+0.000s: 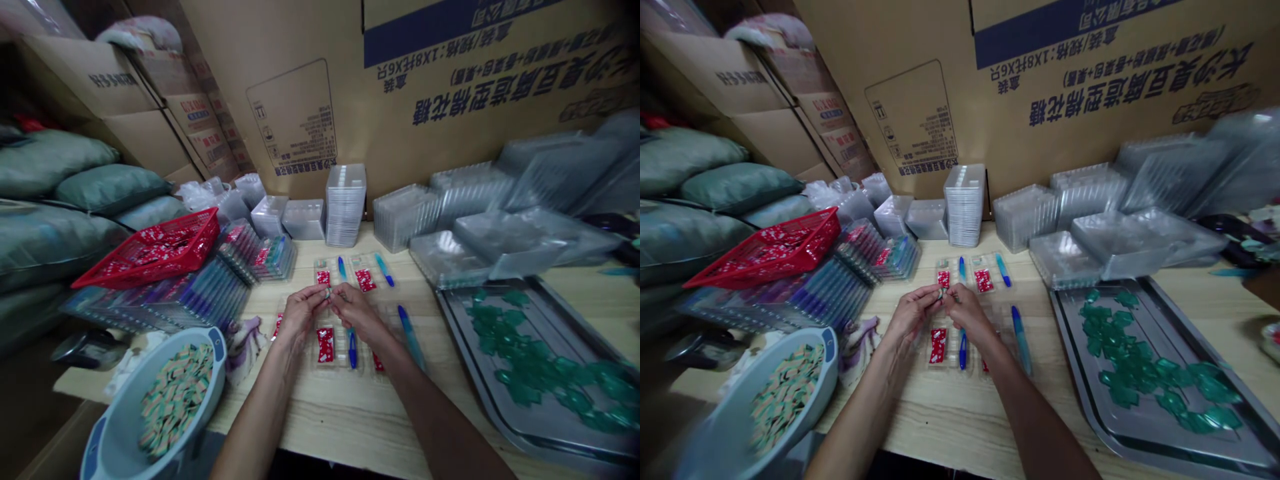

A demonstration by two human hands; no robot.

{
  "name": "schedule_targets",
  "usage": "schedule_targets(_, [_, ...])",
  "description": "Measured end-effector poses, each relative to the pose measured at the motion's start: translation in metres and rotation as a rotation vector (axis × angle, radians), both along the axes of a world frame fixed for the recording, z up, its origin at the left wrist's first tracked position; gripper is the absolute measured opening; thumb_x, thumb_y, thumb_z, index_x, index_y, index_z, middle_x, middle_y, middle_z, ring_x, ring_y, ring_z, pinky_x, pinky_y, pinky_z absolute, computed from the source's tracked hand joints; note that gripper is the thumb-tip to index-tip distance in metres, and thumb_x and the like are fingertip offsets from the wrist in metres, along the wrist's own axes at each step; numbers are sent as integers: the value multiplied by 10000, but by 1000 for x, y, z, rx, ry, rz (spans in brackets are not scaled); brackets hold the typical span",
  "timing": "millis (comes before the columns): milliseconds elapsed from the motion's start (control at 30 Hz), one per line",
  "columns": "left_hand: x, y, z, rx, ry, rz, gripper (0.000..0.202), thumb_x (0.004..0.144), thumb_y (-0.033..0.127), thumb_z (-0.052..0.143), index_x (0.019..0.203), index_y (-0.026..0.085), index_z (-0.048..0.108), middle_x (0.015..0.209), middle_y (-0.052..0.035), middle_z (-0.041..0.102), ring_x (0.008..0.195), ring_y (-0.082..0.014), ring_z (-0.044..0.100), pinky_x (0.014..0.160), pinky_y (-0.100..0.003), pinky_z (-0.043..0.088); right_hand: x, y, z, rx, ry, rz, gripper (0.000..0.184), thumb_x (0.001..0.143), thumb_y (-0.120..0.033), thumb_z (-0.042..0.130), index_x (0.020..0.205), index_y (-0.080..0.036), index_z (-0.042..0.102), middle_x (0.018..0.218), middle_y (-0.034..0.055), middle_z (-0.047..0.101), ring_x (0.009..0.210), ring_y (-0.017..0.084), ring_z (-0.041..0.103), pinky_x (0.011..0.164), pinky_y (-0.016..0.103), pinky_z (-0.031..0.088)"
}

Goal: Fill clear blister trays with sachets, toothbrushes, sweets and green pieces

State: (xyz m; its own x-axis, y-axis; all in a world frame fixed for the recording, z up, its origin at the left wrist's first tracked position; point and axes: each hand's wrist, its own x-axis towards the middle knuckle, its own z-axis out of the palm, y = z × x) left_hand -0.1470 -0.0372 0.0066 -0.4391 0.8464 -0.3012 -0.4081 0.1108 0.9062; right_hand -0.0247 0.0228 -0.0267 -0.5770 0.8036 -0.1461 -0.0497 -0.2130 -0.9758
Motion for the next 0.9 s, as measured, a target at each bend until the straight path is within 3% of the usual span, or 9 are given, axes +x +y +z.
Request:
schedule_targets(167, [-2,-3,-1,26,27,-17,410,547,148,926,934,121,794,807,-70,774,698,-126,695,752,-248,564,-3,4,-10,318,-107,-126,71,781,-280,581,740,-234,547,646,-18,562,587,152,499,563,258,371])
schedule_targets(233, [-2,-3,-4,43,88,8,394,547,177,928,915,125,798,801,-62,775,686,-121,683,741,-243,553,-4,2,-12,429,-129,-180,22,762,-240,596,751,-236,577,704,5,596,680,178,540,647,274,377])
schedule_targets(333, [-1,-2,-7,49,222,24,375,564,212,918,911,128,801,763,-40,764,677,-119,664,725,-238,536,-4,-4,-11,508,-153,-200,40,745,-229,610,777,-253,608,677,7,574,678,193,529,654,280,337])
schedule_targets(400, [0,-1,-8,40,290,15,372,568,225,912,910,130,800,715,-21,745,650,-119,648,689,-235,527,-2,-6,-7,383,-99,-163,36,718,-243,635,740,-251,608,648,4,541,655,184,502,624,275,310])
schedule_targets(533, [-5,-3,-1,13,330,16,359,579,240,897,911,148,795,661,10,710,536,-93,572,563,-215,470,3,0,6,-193,106,-25,161,718,-377,615,774,-227,623,620,-3,535,542,147,435,510,253,256])
schedule_targets(600, [-8,-5,5,11,311,30,345,580,238,896,896,147,791,691,0,717,548,-91,574,579,-220,477,7,6,10,-350,161,21,254,703,-398,570,857,-208,639,630,8,572,494,136,415,470,245,242])
schedule_targets(767, [-14,-8,19,6,195,45,360,542,198,900,874,131,779,808,-39,750,653,-106,645,700,-239,529,16,14,13,-511,385,125,404,501,-143,588,897,-170,664,707,44,676,564,133,506,506,233,321])
schedule_targets(900, [-15,-9,18,20,269,21,322,587,200,838,896,139,770,673,-4,703,585,-110,625,641,-233,510,19,10,15,-450,439,218,436,506,-128,663,940,-167,665,803,60,729,617,139,566,527,232,342])
